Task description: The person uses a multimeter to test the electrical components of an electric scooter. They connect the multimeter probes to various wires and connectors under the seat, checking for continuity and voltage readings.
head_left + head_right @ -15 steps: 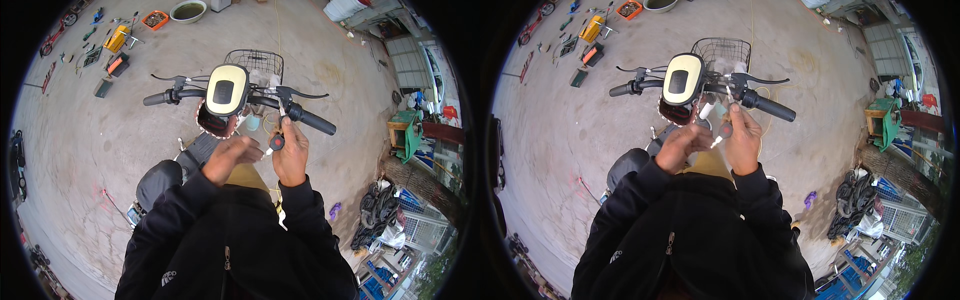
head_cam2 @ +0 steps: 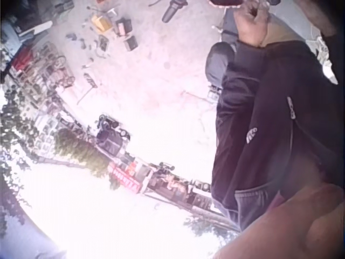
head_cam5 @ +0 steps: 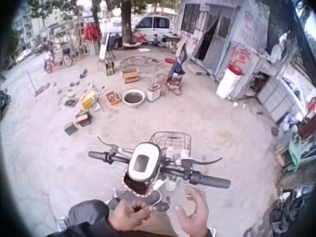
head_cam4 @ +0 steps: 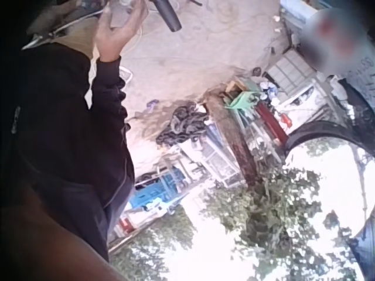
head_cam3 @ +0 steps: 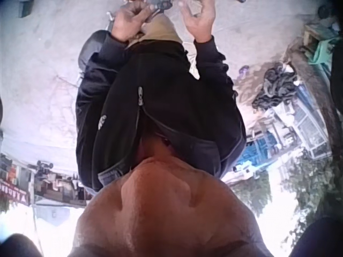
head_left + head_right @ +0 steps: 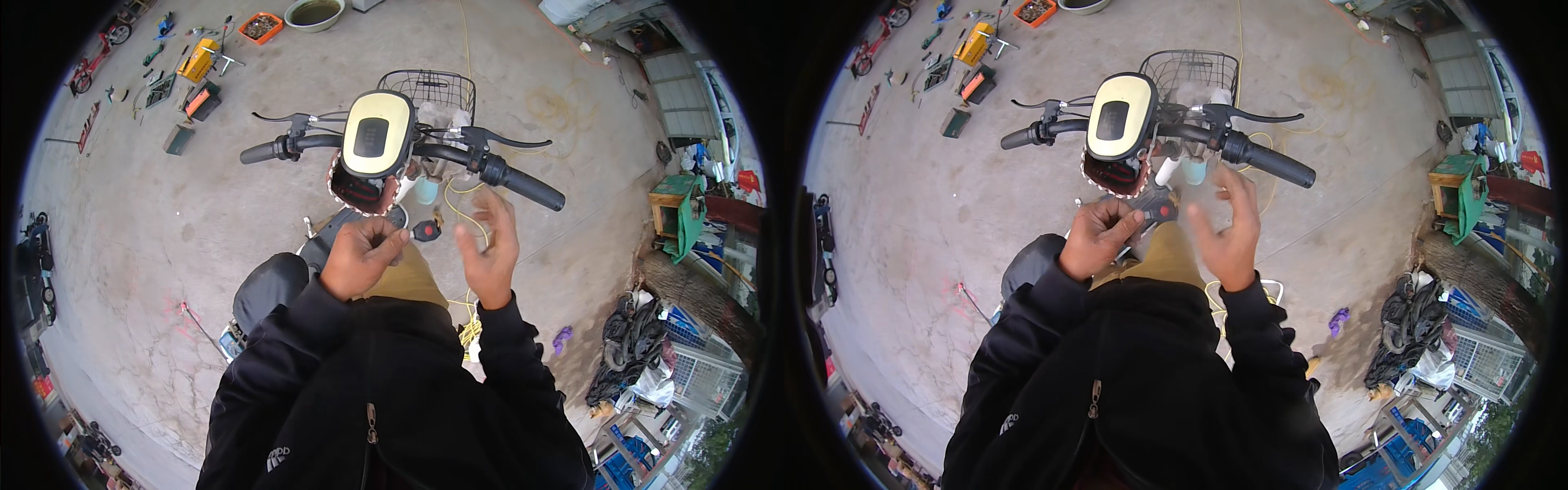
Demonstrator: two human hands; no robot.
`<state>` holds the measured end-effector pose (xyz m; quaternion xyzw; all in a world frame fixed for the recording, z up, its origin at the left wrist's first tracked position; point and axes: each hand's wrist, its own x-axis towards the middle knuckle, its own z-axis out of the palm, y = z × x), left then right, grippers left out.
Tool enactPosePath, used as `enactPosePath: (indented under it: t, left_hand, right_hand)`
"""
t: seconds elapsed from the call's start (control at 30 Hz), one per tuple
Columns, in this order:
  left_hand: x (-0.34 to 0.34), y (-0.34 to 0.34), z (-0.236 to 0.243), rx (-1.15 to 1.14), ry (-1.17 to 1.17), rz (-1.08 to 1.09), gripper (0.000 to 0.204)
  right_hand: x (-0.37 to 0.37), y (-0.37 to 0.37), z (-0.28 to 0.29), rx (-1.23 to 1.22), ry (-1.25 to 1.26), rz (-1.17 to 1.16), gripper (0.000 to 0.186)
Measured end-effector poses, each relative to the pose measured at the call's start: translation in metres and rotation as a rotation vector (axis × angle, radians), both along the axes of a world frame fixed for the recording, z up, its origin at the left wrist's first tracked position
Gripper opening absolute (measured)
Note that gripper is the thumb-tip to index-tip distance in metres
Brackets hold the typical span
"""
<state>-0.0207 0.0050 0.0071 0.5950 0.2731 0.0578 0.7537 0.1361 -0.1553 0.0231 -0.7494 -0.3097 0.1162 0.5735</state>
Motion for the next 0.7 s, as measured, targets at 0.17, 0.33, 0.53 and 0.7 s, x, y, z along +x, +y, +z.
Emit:
enactPosePath:
  t: [0.17, 0.33, 0.53, 0.7]
  left_hand:
    - [0.004, 0.018, 0.007, -0.059, 0.183, -0.223, 0.029]
    - [0.011, 0.019, 0.003, -0.225, 0.191, -0.055, 0.03]
    - [0.011, 0.047, -0.004, 0.03, 0.213, 0.187, 0.045]
    - [0.033, 0.11, -0.008, 0.338, -0.047, 0.377, 0.037]
  right_hand:
    - [0.001, -0.009, -0.016, -0.16, -0.453, 0.438, 0.051]
    - [-0.005, -0.008, -0.042, -0.105, -0.492, 0.388, 0.042]
    - [0.006, 0.007, -0.069, -0.047, -0.284, 0.156, 0.024]
    - [0.022, 0.022, -0.079, -0.071, -0.439, 0.085, 0.024]
